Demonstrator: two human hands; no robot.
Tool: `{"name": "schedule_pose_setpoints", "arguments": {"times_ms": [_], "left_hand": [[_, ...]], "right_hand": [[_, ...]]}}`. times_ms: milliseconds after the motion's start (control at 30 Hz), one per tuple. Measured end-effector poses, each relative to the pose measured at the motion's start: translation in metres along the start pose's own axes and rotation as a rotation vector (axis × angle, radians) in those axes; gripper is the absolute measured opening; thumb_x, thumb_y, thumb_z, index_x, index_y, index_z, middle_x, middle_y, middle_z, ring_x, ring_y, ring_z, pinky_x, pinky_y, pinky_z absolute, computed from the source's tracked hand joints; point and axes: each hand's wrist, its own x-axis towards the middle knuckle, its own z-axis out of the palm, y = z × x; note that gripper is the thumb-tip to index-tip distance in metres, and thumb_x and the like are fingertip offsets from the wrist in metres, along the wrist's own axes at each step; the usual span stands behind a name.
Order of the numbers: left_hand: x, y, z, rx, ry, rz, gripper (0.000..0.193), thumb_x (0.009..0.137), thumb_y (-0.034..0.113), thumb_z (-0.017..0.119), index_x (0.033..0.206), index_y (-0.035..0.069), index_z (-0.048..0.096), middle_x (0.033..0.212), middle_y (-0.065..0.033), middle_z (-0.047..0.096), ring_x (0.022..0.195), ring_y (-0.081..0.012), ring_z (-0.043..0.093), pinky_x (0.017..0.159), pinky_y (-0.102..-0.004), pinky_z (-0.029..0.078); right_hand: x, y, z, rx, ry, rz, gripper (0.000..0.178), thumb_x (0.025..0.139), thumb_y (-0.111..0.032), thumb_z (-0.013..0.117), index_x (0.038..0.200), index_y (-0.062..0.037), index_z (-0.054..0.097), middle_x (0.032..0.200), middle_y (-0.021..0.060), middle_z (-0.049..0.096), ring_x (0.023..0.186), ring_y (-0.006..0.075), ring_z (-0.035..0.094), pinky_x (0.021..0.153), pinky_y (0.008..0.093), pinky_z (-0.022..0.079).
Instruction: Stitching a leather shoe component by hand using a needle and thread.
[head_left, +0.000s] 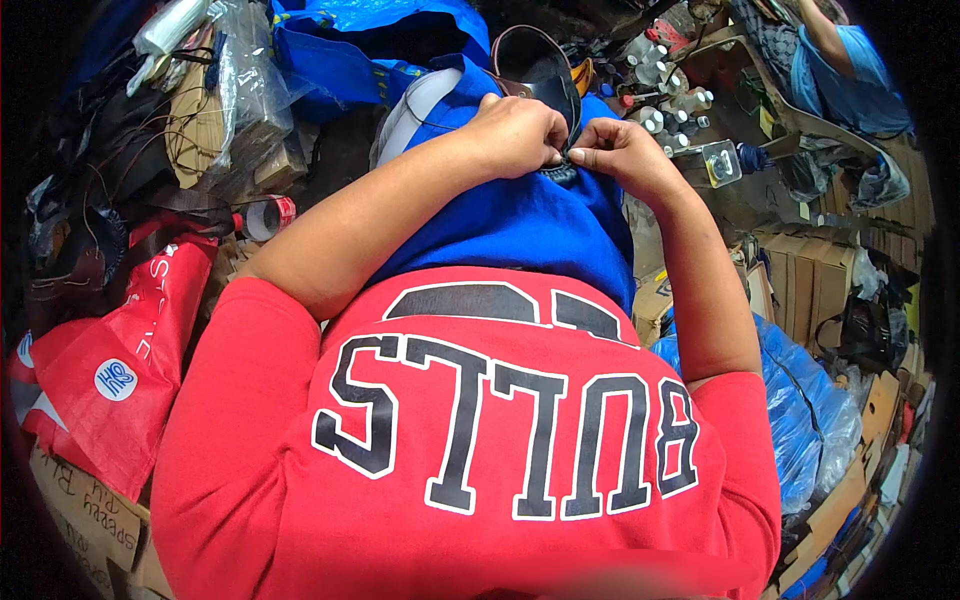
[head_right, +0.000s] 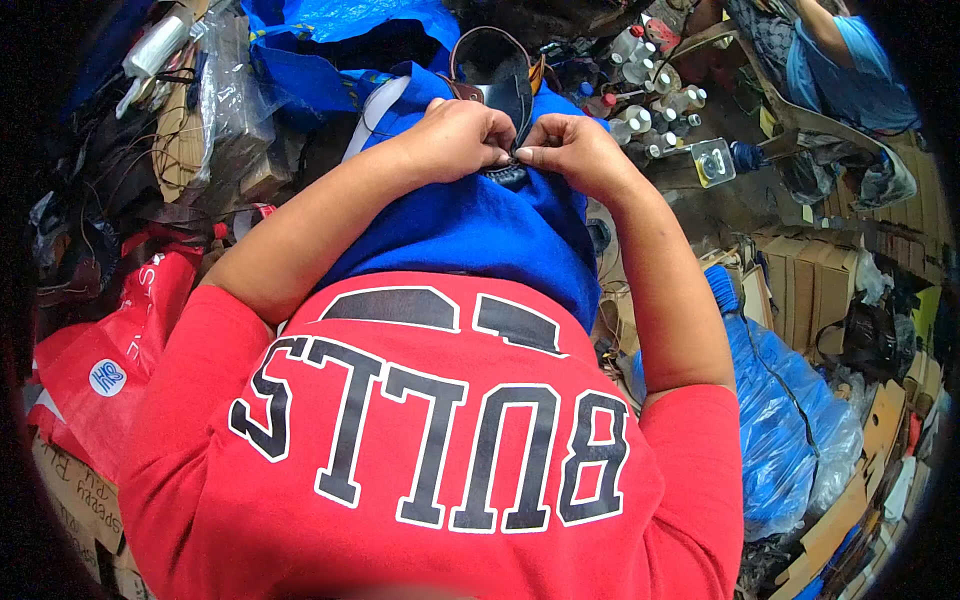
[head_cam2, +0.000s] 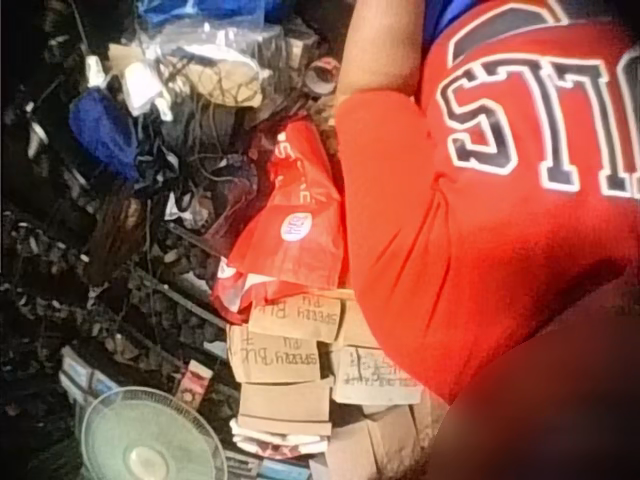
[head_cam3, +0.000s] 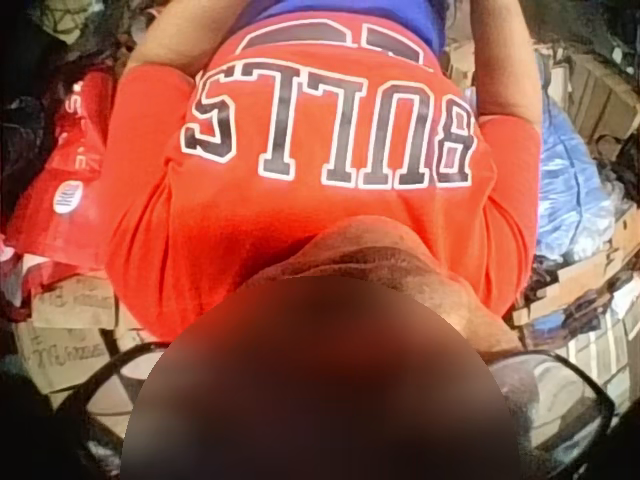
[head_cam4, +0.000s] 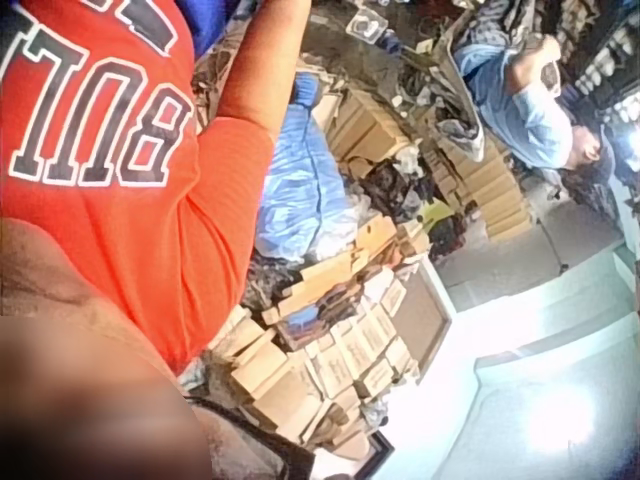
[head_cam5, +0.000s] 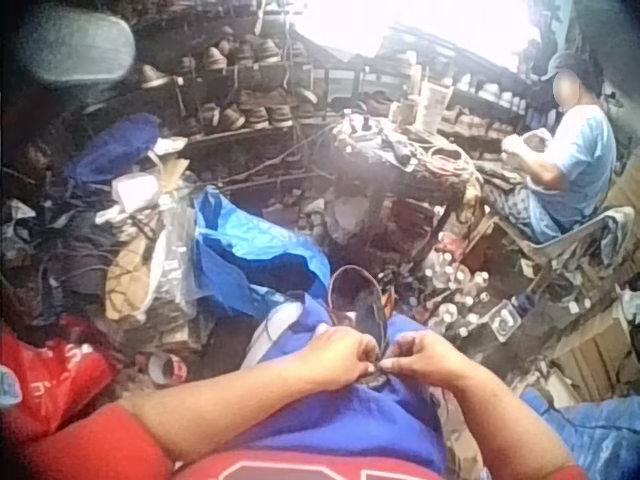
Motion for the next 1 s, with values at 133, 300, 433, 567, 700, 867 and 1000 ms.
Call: {"name": "schedule_pose_setpoints", "arguments": {"times_ms": [133,300,433,567,700,867,1000], "left_hand": [[-0.009,-0.008,-0.014,0.163,0.048,0.103,0.01,0.076,0.021,0.066,0.084,0.015,0.066,0.077,-0.004,0.064,0.089,-0.0247,0.057,0.076,-0.0406,0.039],[-0.017,-0.009,-0.013,0.141,0.046,0.073,0.008,0.077,0.017,0.062,0.082,0.01,0.063,0.079,-0.0074,0.065,0.085,-0.0277,0.06,0.074,-0.0401,0.044],[-0.011,-0.006,-0.009,0.098,0.018,0.049,0.012,0.08,0.014,0.058,0.088,0.007,0.063,0.084,-0.012,0.067,0.081,-0.031,0.064,0.071,-0.0392,0.048],[-0.008,-0.007,-0.004,0.113,0.027,0.083,0.016,0.082,0.015,0.057,0.094,0.008,0.064,0.086,-0.0127,0.067,0.084,-0.0314,0.063,0.074,-0.0401,0.048],[-0.007,-0.005,-0.006,0.181,-0.025,0.118,0.018,0.083,0.016,0.056,0.097,0.009,0.064,0.088,-0.0127,0.067,0.086,-0.0311,0.063,0.076,-0.0407,0.048],[-0.008,0.007,-0.008,0.266,-0.072,0.176,0.016,0.084,0.016,0.055,0.097,0.01,0.062,0.088,-0.0122,0.067,0.086,-0.0317,0.063,0.071,-0.043,0.046],[-0.009,-0.005,-0.004,0.225,-0.029,0.175,0.015,0.084,0.016,0.055,0.095,0.008,0.061,0.084,-0.014,0.065,0.085,-0.033,0.062,0.071,-0.0438,0.045]], "right_hand": [[-0.008,0.003,-0.005,-0.058,0.06,-0.111,0.014,0.078,-0.014,0.072,0.076,-0.0038,0.063,0.074,-0.0035,0.055,0.067,0.0056,0.048,0.061,0.021,0.039],[-0.02,0.013,-0.013,0.045,0.098,-0.075,0.018,0.079,-0.018,0.071,0.084,-0.0024,0.063,0.086,-0.0006,0.052,0.082,0.0089,0.05,0.077,0.0244,0.04],[-0.031,0.02,-0.01,0.0,0.154,-0.078,0.017,0.08,-0.017,0.07,0.086,-0.0023,0.064,0.09,-0.0001,0.052,0.086,0.0095,0.05,0.079,0.0239,0.039],[-0.052,0.023,-0.016,0.015,0.179,-0.07,0.016,0.077,-0.017,0.072,0.082,-0.0024,0.068,0.087,0.0016,0.055,0.086,0.0117,0.051,0.077,0.0251,0.041],[-0.052,0.005,-0.032,-0.099,0.25,-0.23,0.015,0.077,-0.015,0.069,0.076,-0.0007,0.064,0.087,0.0029,0.055,0.085,0.0127,0.051,0.077,0.0264,0.04],[-0.016,0.027,-0.049,-0.697,0.526,-0.247,0.014,0.078,-0.017,0.067,0.083,-0.004,0.065,0.101,0.0101,0.058,0.094,0.0244,0.057,0.082,0.0333,0.044],[-0.028,-0.025,-0.033,-0.698,0.409,-0.405,0.013,0.077,-0.018,0.067,0.083,-0.0067,0.066,0.098,0.01,0.061,0.099,0.0288,0.056,0.084,0.0374,0.045]]}}
